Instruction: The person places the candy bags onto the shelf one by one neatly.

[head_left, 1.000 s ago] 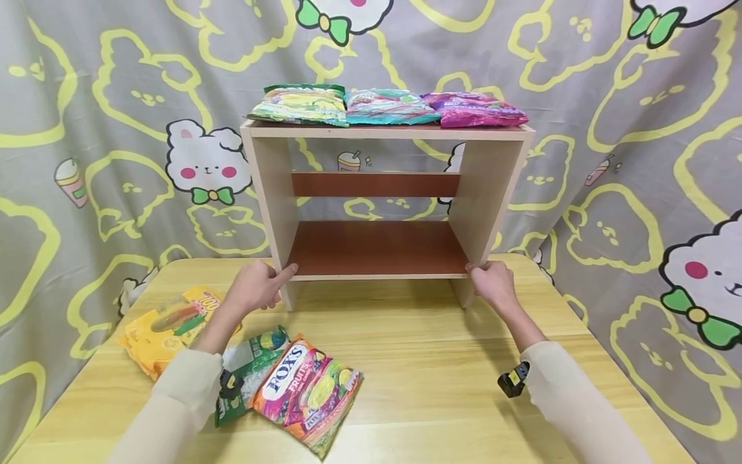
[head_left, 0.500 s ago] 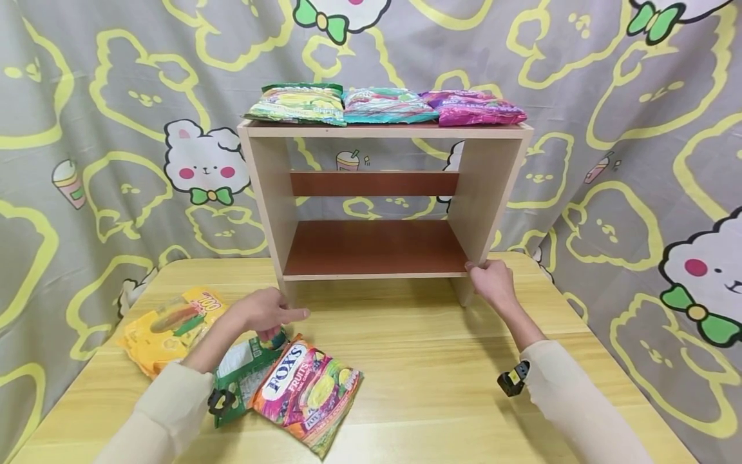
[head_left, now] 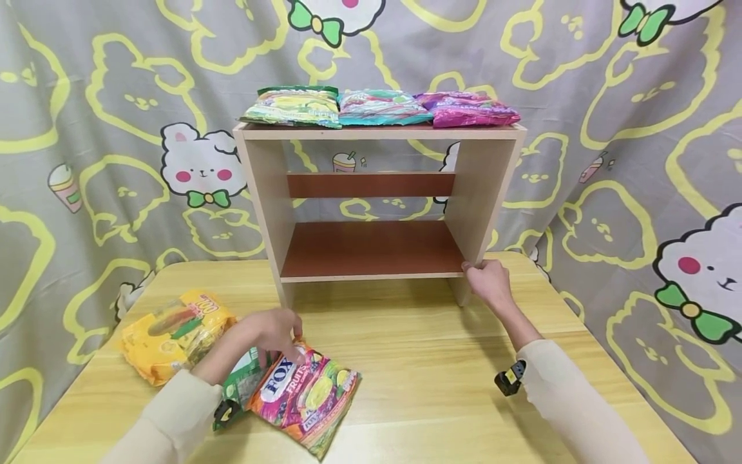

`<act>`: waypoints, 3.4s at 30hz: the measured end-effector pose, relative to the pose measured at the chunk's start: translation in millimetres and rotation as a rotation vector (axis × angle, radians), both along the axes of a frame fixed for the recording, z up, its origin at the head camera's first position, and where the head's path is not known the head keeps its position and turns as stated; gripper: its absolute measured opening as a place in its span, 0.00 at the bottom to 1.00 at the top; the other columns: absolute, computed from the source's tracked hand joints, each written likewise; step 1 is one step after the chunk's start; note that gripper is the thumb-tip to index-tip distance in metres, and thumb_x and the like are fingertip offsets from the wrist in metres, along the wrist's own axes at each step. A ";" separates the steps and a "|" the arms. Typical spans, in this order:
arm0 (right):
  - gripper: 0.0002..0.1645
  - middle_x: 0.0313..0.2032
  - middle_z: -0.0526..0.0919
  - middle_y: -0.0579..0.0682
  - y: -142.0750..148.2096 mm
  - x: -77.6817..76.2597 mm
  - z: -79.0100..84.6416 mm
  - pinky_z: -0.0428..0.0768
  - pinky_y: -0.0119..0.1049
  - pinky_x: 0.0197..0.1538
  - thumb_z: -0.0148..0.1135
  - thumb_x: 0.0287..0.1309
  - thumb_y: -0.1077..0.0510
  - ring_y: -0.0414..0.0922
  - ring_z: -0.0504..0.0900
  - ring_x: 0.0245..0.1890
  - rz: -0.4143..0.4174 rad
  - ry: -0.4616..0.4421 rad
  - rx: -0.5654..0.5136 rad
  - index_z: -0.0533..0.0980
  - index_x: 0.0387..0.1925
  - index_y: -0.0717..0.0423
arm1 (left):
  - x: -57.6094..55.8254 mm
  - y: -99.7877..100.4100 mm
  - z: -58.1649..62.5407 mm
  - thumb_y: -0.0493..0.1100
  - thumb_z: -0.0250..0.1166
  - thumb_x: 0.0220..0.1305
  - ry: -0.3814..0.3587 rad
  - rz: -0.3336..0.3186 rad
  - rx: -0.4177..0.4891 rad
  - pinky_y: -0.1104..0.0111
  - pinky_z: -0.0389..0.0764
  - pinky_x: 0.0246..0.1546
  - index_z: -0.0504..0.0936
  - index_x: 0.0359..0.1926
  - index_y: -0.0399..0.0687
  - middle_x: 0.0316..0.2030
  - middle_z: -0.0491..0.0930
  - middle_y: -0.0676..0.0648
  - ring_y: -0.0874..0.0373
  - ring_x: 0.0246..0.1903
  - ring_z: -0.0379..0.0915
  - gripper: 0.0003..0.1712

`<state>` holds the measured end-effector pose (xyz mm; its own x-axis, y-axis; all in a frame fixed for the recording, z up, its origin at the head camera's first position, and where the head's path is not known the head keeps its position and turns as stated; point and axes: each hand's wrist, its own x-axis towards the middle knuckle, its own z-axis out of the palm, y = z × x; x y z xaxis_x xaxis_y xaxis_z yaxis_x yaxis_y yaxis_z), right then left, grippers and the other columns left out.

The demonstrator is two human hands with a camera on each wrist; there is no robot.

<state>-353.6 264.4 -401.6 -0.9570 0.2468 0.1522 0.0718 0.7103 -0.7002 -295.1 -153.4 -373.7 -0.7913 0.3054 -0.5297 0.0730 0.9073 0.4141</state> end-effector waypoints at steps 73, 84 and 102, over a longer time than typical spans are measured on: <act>0.28 0.17 0.75 0.49 -4.3 1.3 -0.9 0.70 0.39 0.26 0.53 0.68 0.43 0.52 0.74 0.28 -0.045 0.008 -0.017 0.81 0.24 0.61 | -16.1 173.4 -49.8 0.30 0.72 0.54 0.607 -0.351 0.072 0.73 0.81 0.31 0.88 0.42 0.47 0.37 0.86 0.49 0.58 0.36 0.79 0.14; 0.28 0.17 0.78 0.49 -4.1 1.9 -1.7 0.71 0.39 0.27 0.53 0.68 0.43 0.53 0.76 0.30 -0.047 0.014 -0.027 0.81 0.22 0.59 | -23.7 159.9 -35.4 0.30 0.66 0.56 0.681 -0.236 0.168 0.66 0.86 0.35 0.88 0.40 0.42 0.38 0.88 0.46 0.52 0.37 0.84 0.11; 0.28 0.19 0.81 0.51 -4.0 0.9 -3.3 0.71 0.39 0.25 0.52 0.68 0.43 0.52 0.76 0.28 -0.042 0.015 -0.012 0.80 0.24 0.60 | -27.8 102.6 -43.0 0.48 0.68 0.67 0.476 -0.005 0.079 0.70 0.59 0.18 0.63 0.14 0.50 0.12 0.57 0.54 0.61 0.15 0.53 0.29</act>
<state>-352.7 260.4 -404.8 -0.9434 0.2889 0.1631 0.0911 0.6983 -0.7099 -322.8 -50.8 -416.8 -0.9386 0.3346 -0.0845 0.2753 0.8737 0.4012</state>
